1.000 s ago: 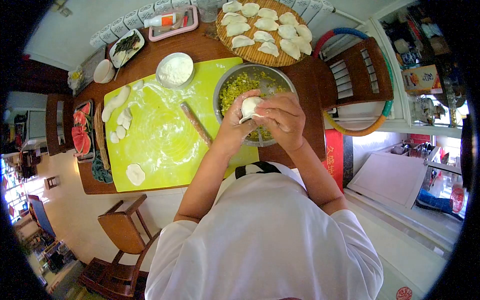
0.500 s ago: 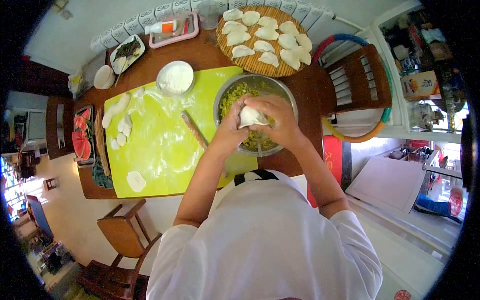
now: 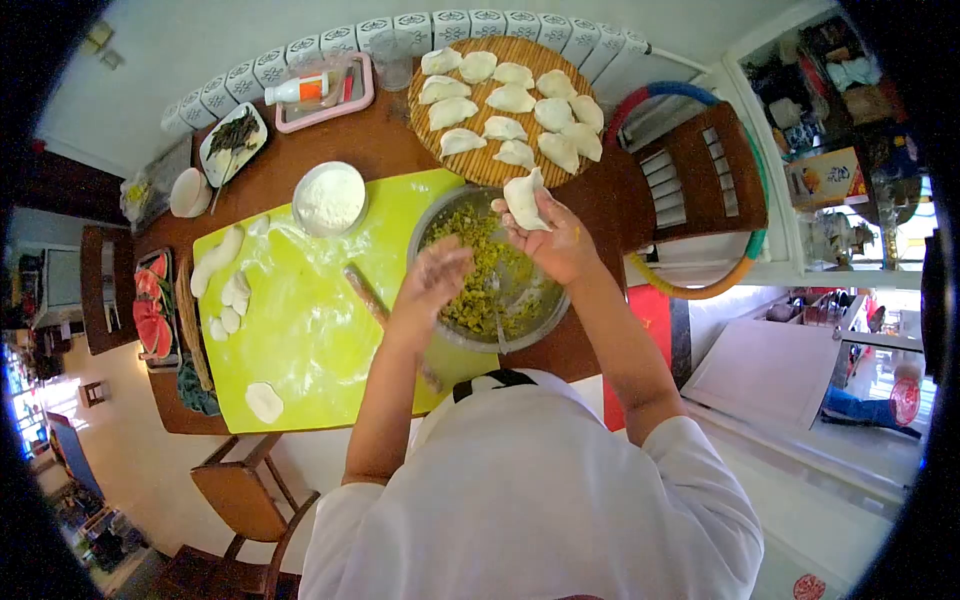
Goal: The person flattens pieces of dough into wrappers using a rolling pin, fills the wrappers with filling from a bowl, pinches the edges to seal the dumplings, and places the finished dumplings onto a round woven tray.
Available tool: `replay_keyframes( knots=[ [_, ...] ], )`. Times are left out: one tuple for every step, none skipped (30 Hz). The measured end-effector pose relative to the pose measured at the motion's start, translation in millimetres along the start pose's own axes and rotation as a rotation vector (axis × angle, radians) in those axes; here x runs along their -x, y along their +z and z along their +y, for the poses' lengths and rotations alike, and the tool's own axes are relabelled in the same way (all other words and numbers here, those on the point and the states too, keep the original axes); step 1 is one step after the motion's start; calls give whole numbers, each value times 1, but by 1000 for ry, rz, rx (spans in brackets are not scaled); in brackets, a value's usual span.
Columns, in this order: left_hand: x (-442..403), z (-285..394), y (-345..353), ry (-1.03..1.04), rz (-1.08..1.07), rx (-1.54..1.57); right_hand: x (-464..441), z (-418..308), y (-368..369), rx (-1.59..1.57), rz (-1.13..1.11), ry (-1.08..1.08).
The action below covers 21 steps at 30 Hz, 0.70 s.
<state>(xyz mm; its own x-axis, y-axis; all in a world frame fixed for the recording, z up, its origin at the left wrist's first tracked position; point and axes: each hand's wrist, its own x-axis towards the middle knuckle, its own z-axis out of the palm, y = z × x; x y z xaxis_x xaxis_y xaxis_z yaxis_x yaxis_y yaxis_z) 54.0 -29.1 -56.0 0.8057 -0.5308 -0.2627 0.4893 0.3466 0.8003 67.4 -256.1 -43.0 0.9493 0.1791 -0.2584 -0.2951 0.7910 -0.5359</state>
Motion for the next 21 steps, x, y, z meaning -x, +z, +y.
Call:
replay_keyframes(
  knots=[
    [2, -5, -2, -34, -5, -71, -6, -7, 4, 6, -7, -1],
    [4, -12, -4, -22, -4, -71, -12, -18, 10, 126, 62, -55],
    [6, -19, -6, -10, -22, -49, -19, -28, 13, 245, 129, -111],
    [9, -24, -8, 1, -40, -27, -32, -45, 9, 262, 99, -173],
    [12, -27, -9, 13, -37, -31, -62, -67, -27, 669, 98, -421],
    [15, -29, -10, -19, -16, -24, -74, -89, -17, 827, 169, -428],
    [18, -31, -9, -53, 4, -17, -86, -111, -6, 985, 242, -427],
    [21, -30, -5, -92, 77, -21, -98, -124, 23, 944, 471, -410],
    [22, -31, -5, -84, 79, -24, -123, -141, 13, 1099, 436, -503],
    [23, -33, -5, -91, 85, -29, -151, -160, -2, 1253, 397, -595],
    [23, -34, -6, -99, 92, -32, -175, -173, -14, 1253, 389, -597],
    [24, -37, -6, -130, 114, -23, -198, -185, -26, 1561, 398, -633],
    [24, -38, -6, -124, 117, -25, -210, -190, -26, 1870, 404, -663],
    [24, -38, -5, -136, 131, -19, -220, -192, -28, 1888, 430, -519],
    [23, -37, -3, -148, 145, -12, -226, -193, -29, 1887, 425, -522],
    [22, -29, 1, -177, 174, -15, -232, -194, -31, 1957, 381, -456],
    [20, -33, 0, -175, 177, -15, -237, -193, -33, 2025, 334, -387],
    [19, -37, -2, -142, 192, 9, -245, -190, -38, 2096, 377, -367],
    [19, -40, -4, -110, 208, 34, -249, -189, -44, 2095, 371, -364],
    [19, -42, -6, -109, 214, 36, -253, -188, -50, 2068, 370, -379],
    [18, -42, -6, -106, 219, 42, -254, -185, -50, 2041, 369, -394]
  ],
)
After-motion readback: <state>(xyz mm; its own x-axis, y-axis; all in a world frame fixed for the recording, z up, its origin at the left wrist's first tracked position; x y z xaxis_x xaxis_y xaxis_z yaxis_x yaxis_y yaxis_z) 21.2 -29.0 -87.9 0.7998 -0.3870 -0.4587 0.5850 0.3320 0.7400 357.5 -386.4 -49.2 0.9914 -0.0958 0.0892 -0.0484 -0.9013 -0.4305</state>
